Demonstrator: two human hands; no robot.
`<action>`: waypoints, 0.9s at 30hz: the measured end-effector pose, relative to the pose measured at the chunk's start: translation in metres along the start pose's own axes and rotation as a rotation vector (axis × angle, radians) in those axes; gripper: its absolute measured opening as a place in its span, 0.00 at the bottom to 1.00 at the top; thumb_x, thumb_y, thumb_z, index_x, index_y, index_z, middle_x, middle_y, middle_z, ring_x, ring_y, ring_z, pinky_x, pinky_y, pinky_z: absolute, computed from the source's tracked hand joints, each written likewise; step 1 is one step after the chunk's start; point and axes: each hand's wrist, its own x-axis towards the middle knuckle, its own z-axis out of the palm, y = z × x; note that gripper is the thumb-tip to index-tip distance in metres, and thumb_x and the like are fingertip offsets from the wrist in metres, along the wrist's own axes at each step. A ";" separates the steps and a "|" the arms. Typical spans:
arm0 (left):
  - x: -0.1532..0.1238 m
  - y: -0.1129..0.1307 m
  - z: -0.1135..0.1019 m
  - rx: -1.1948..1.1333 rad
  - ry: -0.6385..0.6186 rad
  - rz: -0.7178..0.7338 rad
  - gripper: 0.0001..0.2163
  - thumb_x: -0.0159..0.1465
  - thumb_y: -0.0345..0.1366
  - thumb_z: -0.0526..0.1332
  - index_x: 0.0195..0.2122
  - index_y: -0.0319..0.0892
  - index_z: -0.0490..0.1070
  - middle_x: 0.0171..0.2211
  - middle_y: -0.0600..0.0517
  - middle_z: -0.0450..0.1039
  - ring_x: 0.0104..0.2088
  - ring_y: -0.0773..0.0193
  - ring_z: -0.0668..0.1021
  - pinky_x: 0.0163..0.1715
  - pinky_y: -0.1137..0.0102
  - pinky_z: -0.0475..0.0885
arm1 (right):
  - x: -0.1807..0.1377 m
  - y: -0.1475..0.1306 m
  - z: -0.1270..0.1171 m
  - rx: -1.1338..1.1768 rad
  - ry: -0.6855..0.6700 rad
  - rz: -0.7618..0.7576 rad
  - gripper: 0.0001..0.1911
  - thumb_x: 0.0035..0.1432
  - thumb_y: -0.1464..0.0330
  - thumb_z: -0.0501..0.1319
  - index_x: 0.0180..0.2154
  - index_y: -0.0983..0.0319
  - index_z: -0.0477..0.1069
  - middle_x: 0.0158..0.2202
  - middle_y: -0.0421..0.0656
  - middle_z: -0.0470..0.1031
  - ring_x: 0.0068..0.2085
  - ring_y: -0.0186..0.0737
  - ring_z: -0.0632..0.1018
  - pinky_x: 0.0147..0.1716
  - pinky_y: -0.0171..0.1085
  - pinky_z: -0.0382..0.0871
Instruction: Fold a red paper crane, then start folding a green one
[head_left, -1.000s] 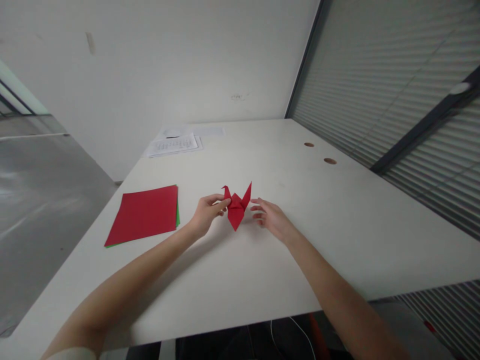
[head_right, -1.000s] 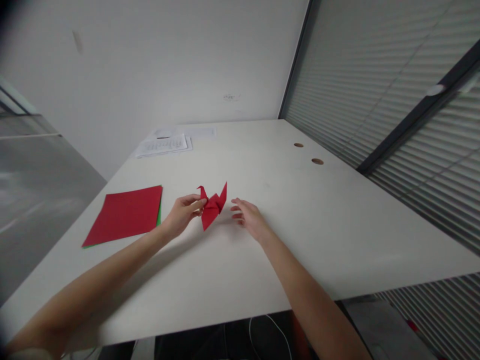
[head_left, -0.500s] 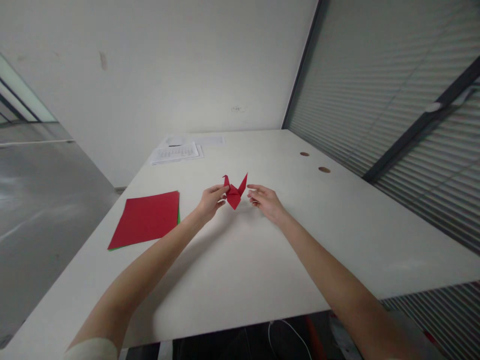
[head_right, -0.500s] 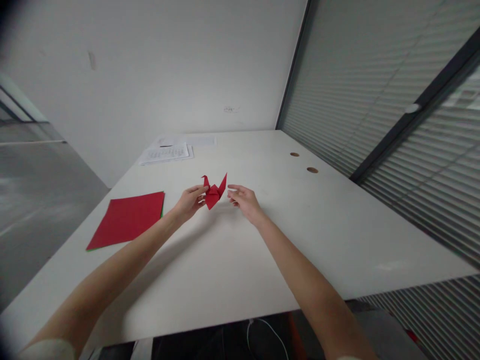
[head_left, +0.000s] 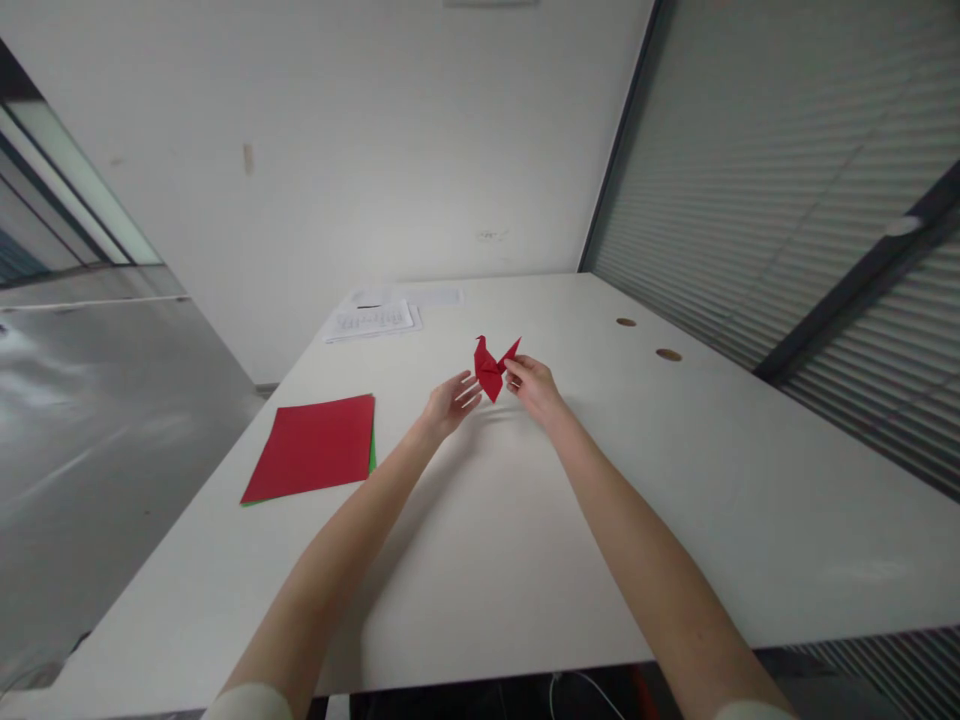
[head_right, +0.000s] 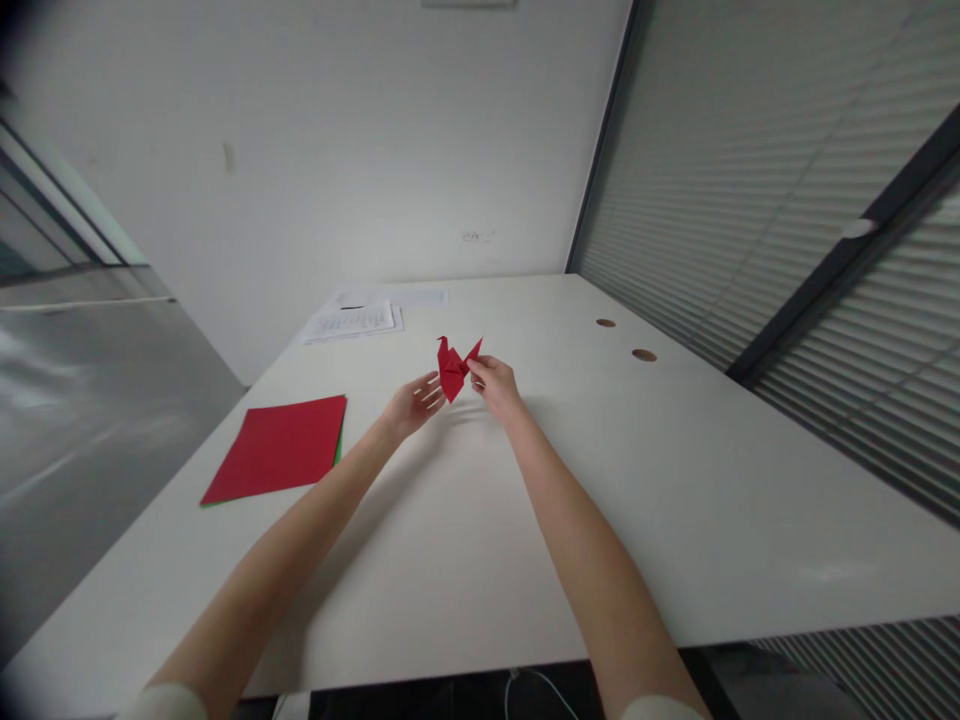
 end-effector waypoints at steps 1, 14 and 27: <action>0.001 -0.003 0.002 0.001 -0.031 0.003 0.11 0.53 0.28 0.66 0.39 0.39 0.74 0.39 0.45 0.74 0.36 0.65 0.77 0.41 0.70 0.71 | 0.002 -0.001 0.001 0.006 0.004 0.003 0.17 0.34 0.61 0.72 0.26 0.61 0.70 0.18 0.32 0.66 0.21 0.26 0.65 0.21 0.30 0.55; -0.002 0.006 0.010 0.228 0.114 0.205 0.20 0.52 0.49 0.68 0.39 0.41 0.70 0.38 0.48 0.72 0.30 0.67 0.76 0.30 0.71 0.70 | 0.005 0.000 0.003 -0.021 0.024 -0.023 0.17 0.34 0.61 0.72 0.26 0.61 0.71 0.18 0.33 0.67 0.20 0.26 0.63 0.20 0.30 0.54; -0.021 -0.006 0.025 0.262 -0.056 -0.012 0.08 0.54 0.32 0.69 0.27 0.35 0.70 0.21 0.53 0.69 0.19 0.74 0.70 0.19 0.77 0.65 | 0.017 -0.002 -0.018 -0.116 0.143 0.357 0.27 0.55 0.43 0.55 0.27 0.61 0.67 0.19 0.40 0.68 0.19 0.31 0.66 0.15 0.31 0.54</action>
